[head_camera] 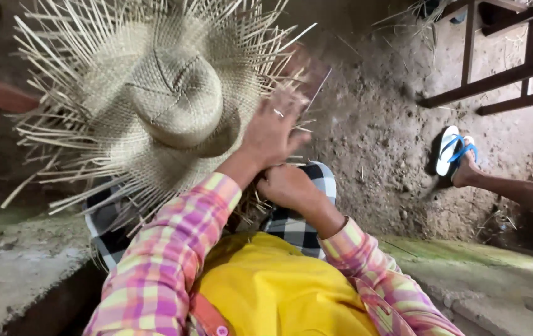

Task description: Shaping the crown of a straw hat by applying liquid and pressing the material with a tool

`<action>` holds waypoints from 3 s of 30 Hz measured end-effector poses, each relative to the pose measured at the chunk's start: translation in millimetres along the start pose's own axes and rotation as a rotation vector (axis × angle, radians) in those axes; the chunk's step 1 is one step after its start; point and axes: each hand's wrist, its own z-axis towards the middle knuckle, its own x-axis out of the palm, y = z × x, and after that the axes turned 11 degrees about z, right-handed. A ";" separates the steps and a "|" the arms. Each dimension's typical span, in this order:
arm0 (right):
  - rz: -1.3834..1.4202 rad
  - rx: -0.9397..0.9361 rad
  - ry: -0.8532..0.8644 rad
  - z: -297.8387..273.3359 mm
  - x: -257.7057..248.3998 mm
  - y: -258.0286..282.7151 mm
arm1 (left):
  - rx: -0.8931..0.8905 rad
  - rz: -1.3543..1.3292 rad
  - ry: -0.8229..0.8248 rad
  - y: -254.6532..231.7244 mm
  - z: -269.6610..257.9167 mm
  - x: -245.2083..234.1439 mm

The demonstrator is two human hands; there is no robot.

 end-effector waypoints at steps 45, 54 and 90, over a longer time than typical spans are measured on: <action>0.764 -0.844 -0.768 186.6 -24.3 36.3 | 0.293 -0.468 0.037 -13.0 -70.5 -9.7; 0.960 -0.737 -0.820 132.2 -14.8 59.5 | 0.353 -0.372 0.293 -7.8 -79.5 -11.3; 0.805 -0.774 -0.467 54.8 -122.1 48.0 | 0.229 -0.713 0.589 26.2 -33.0 -78.4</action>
